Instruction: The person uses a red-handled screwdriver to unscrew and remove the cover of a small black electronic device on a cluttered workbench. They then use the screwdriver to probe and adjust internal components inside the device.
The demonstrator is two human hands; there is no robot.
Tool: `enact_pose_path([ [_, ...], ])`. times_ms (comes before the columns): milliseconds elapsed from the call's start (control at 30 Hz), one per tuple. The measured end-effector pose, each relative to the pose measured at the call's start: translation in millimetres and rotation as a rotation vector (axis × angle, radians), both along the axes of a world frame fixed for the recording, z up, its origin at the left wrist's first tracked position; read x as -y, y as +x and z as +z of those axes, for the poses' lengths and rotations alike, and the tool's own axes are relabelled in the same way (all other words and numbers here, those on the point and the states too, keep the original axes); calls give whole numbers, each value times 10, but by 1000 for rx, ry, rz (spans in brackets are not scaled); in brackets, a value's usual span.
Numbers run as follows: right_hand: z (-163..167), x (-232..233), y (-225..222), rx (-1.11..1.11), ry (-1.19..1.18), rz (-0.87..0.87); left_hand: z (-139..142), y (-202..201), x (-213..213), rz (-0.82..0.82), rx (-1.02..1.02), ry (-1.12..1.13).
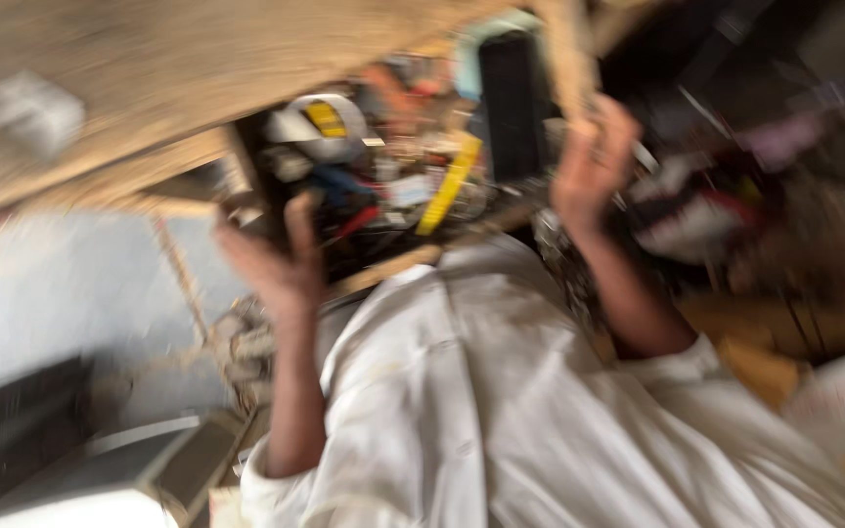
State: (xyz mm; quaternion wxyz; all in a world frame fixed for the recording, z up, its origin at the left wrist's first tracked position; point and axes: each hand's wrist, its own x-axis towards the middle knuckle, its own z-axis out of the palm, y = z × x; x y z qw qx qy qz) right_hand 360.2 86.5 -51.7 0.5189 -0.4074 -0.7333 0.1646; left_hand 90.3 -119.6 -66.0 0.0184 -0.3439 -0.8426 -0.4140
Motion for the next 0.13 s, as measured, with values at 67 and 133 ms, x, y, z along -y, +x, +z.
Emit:
enact_pose_path([
  [67,-78,-10,10,-63,36,47,-50,-75,12,-45,212,27],
  [133,-162,-26,14,-127,-96,69,35,-219,138,-104,378,4],
])
